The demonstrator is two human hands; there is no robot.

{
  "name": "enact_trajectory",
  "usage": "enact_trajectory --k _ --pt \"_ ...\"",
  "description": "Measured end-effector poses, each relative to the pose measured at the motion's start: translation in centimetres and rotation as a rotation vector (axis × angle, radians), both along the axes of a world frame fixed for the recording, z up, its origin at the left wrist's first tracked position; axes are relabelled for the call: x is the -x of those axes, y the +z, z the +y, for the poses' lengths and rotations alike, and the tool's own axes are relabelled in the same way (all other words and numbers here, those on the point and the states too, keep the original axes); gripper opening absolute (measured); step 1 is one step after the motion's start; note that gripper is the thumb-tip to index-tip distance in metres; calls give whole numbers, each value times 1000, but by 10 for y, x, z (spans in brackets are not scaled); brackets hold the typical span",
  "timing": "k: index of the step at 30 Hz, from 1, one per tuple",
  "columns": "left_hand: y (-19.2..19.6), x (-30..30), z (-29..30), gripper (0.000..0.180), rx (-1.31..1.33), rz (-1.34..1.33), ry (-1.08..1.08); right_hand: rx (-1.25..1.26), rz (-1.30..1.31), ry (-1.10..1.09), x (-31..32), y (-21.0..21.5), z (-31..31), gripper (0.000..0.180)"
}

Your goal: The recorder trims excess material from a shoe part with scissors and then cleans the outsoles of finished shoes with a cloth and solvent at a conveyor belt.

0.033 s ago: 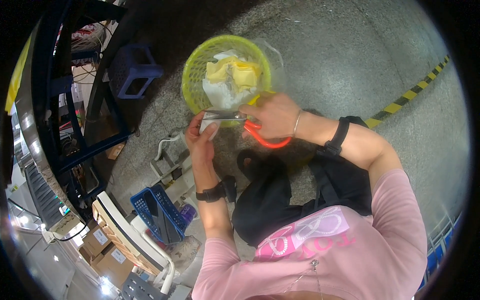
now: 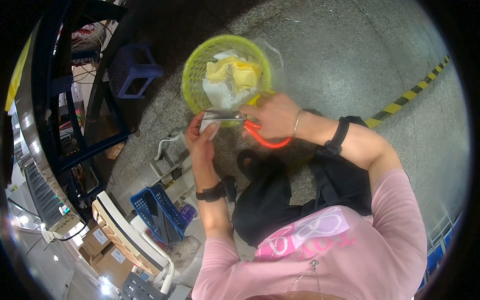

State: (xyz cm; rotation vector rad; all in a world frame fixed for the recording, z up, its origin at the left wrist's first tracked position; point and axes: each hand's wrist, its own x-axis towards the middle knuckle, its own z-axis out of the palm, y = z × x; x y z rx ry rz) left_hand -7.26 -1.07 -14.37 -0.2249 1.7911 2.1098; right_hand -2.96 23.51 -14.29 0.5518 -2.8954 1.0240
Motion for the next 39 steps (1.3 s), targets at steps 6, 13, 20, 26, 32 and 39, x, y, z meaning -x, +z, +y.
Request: enact_trajectory --k 6,13,20,26,32,39 --pt "-4 3 -4 47 -46 -36 -20 -45 2 29 2 -5 -2 43" --pt "-9 7 -8 45 -45 -88 -47 -32 -66 50 1 -11 -1 42" --pt "1 5 -2 51 206 -77 -109 46 -80 42 2 -5 2 52" --pt "3 7 3 54 230 -30 -135 68 -206 28 1 3 2 58" --pt "-7 3 6 46 233 -25 -141 129 -242 -27 -2 6 4 57" --pt "-2 5 13 47 257 -13 -142 155 -214 -41 -1 -3 3 43"
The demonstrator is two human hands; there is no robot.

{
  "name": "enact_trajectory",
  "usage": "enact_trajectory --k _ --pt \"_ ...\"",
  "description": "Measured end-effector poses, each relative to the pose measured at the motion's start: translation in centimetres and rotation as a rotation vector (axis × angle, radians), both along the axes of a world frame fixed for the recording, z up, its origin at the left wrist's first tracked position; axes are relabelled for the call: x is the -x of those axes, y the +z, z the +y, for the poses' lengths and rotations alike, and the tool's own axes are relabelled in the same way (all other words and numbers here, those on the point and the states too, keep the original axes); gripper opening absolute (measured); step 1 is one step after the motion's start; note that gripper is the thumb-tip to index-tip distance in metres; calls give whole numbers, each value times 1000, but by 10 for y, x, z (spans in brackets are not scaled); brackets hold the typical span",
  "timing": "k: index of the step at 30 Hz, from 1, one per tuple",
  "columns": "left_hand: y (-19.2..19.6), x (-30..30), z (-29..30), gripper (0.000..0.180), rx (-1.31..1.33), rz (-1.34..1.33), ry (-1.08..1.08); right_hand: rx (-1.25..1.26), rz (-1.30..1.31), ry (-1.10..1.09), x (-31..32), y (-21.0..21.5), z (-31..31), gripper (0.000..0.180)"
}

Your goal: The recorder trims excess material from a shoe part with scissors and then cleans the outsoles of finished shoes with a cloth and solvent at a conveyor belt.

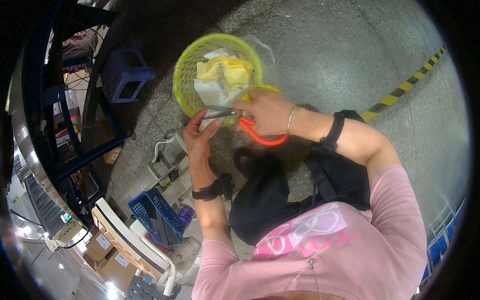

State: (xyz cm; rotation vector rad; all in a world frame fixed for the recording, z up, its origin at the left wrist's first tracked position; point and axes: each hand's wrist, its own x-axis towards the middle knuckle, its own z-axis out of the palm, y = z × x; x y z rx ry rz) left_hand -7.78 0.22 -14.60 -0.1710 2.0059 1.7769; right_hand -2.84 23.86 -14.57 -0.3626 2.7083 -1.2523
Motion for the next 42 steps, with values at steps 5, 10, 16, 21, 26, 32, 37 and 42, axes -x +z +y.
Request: enact_trajectory --k 5,10,16,21,26,32,37,42 --pt "-2 3 -1 45 7 -12 4 -74 3 36 3 -6 -1 33" --pt "-4 4 -1 50 -10 -46 37 -120 55 33 4 -14 -4 31" --pt "-6 6 -1 47 -12 -31 49 -140 77 57 6 -15 -4 32" --pt "-13 3 -1 44 30 26 51 -167 18 86 7 -17 -4 33" --pt "-11 3 4 44 95 94 102 -205 -54 115 9 -20 -3 35" --pt "-12 5 4 53 77 167 139 -63 -171 29 11 -7 1 44" --pt "-13 -3 7 52 -150 168 204 100 -80 -10 3 7 8 58" --pt "-20 -7 11 52 -194 266 222 77 -174 53 -3 21 5 70"
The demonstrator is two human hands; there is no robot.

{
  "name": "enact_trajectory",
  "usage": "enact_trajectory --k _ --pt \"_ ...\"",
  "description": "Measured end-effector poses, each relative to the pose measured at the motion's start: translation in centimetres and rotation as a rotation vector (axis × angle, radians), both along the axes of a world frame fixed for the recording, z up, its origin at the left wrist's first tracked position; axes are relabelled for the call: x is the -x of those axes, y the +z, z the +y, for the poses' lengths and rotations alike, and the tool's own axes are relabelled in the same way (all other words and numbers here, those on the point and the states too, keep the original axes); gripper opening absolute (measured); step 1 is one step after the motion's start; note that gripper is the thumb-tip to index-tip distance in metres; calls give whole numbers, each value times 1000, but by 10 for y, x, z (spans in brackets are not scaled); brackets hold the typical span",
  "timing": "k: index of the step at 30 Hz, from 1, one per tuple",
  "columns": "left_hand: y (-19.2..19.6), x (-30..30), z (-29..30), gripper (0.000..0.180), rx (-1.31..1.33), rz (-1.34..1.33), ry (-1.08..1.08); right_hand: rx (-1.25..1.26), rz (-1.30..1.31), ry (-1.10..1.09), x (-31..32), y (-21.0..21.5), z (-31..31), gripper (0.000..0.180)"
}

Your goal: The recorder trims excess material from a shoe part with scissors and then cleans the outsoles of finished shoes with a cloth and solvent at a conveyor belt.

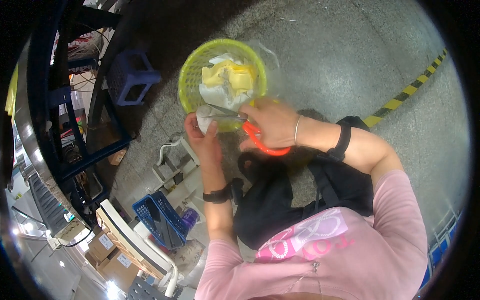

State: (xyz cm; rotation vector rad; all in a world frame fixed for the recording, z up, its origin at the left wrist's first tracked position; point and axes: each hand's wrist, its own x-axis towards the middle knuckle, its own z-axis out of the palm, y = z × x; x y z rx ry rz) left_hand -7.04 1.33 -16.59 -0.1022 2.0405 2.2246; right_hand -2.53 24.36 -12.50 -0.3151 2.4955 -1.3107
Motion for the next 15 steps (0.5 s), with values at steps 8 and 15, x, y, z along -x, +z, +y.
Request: enact_trajectory --k 8,15 --pt "10 -8 20 55 187 167 -83 32 11 -48 -2 1 -2 78" --pt "15 -9 31 60 143 226 3 46 55 -45 -8 2 -5 82"
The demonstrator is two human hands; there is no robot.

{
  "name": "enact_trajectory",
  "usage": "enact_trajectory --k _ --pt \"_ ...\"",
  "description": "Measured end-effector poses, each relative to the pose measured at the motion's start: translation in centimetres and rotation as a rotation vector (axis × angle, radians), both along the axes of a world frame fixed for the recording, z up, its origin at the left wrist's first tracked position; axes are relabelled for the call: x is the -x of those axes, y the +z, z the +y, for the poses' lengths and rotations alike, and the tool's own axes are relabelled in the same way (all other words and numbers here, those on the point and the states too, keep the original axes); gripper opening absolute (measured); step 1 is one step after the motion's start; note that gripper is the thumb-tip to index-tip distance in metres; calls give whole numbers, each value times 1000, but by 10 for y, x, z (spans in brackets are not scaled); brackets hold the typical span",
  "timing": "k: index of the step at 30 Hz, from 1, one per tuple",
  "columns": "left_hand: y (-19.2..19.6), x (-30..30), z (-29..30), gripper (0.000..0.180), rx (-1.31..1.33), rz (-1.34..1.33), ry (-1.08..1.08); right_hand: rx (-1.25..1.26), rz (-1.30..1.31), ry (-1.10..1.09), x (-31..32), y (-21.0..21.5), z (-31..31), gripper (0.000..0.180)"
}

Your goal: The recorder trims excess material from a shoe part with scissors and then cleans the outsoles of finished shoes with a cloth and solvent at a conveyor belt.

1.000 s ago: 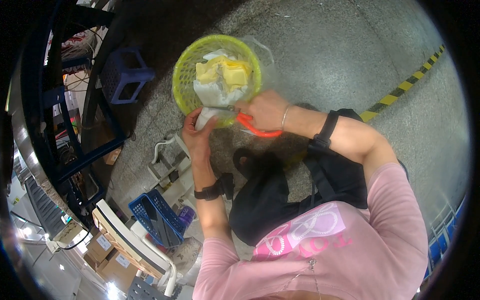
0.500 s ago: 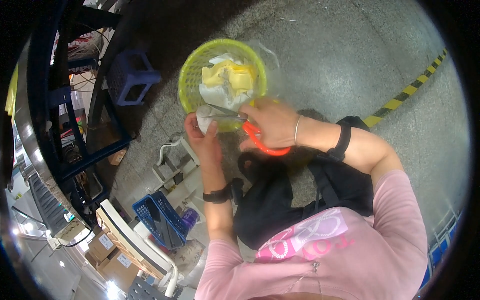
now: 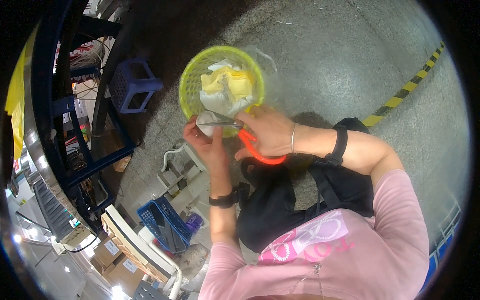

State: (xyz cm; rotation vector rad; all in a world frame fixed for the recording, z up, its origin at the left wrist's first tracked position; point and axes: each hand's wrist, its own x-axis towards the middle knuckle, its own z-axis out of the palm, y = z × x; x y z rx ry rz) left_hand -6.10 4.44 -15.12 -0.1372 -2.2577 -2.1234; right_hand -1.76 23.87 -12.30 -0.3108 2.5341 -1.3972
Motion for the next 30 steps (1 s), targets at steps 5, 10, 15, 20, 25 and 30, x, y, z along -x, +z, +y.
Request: enact_trajectory --k 5,10,15,20,25,30 --pt "-6 1 2 65 53 70 8 25 -26 -26 1 0 -2 84" --pt "-8 -1 4 66 126 92 33 52 -32 -26 2 0 -2 83" --pt "-10 0 5 66 153 153 33 116 -3 -42 1 -2 -2 78" --pt "-15 1 6 62 140 255 57 119 70 -92 2 -7 -4 71" --pt "-16 3 4 61 169 271 66 32 65 -101 5 -7 -1 59" --pt "-9 5 1 62 206 255 35 -17 90 -93 7 -14 -2 48"
